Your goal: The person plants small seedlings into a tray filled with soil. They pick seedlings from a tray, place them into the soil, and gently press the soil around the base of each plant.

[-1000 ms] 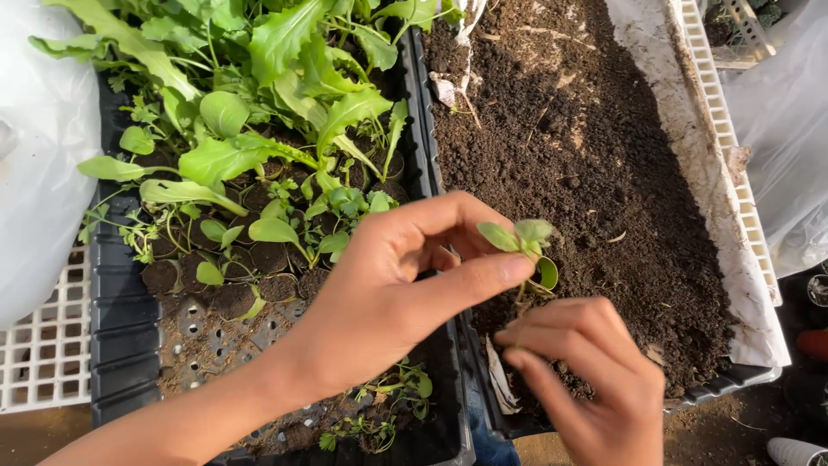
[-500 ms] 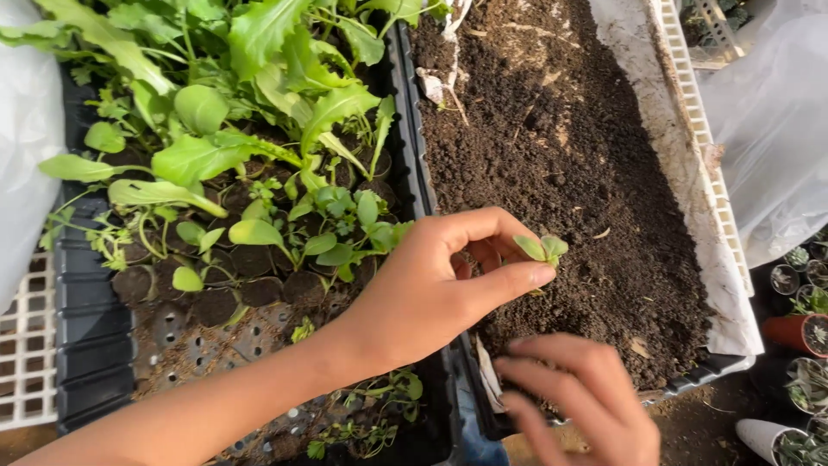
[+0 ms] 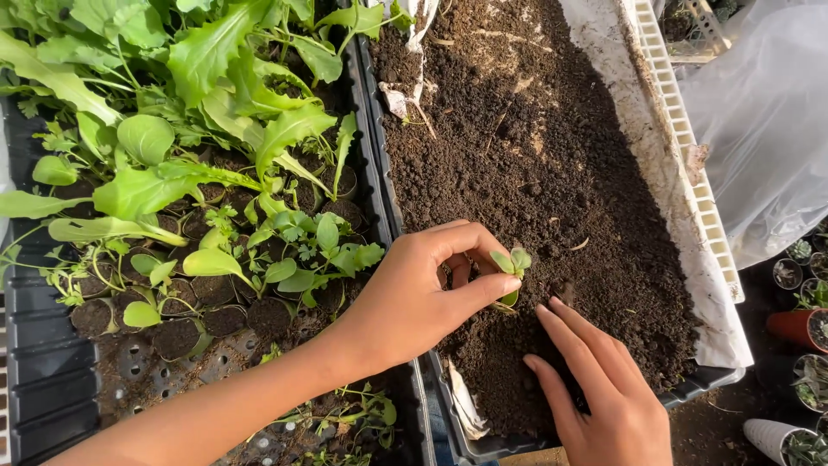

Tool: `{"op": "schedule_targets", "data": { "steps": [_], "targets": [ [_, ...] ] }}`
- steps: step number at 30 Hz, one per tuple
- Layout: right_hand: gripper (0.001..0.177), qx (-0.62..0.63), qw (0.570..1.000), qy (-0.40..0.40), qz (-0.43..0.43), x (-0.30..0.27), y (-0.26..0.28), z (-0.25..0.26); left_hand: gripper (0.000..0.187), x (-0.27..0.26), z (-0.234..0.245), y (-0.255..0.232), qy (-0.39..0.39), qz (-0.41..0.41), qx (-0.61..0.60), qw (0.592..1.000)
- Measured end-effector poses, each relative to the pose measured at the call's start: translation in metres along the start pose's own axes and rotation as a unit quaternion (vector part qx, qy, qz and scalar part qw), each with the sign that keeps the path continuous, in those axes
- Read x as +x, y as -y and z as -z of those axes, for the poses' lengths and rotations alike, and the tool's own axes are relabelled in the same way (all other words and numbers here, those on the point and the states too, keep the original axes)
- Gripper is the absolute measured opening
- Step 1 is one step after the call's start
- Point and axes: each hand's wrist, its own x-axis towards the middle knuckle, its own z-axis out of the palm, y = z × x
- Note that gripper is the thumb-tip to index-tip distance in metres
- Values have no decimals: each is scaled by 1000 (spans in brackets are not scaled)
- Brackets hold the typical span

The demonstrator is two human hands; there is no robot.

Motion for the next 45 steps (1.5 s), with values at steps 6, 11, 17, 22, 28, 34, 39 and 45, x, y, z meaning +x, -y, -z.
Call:
{"op": "schedule_targets", "data": {
  "steps": [6, 11, 17, 22, 28, 34, 39, 45],
  "targets": [
    [21, 14, 998, -48, 45, 11, -8, -3, 7, 2, -1, 5, -21, 28, 10, 999],
    [18, 55, 996, -61, 39, 32, 11, 14, 6, -1, -1, 13, -27, 3, 31, 999],
    [21, 92, 993, -44, 54, 51, 29, 23, 5, -1, 2, 14, -23, -5, 43, 999],
    [25, 100, 990, -50, 82, 60, 33, 20, 5, 0, 5, 14, -11, -31, 46, 998],
    [27, 97, 991, -49, 81, 62, 31, 14, 10, 0, 5, 24, -13, -56, 26, 998],
    [28, 94, 990, -55, 84, 64, 31, 14, 10, 0, 5, 24, -17, -60, 32, 998],
    [24, 76, 991, -66, 86, 61, 30, 13, 5, 1, 6, 20, -1, -36, 27, 999],
    [71, 62, 995, 72, 8, 35, -11, -10, 2, 1, 8, 20, 20, -58, 48, 997]
  ]
}}
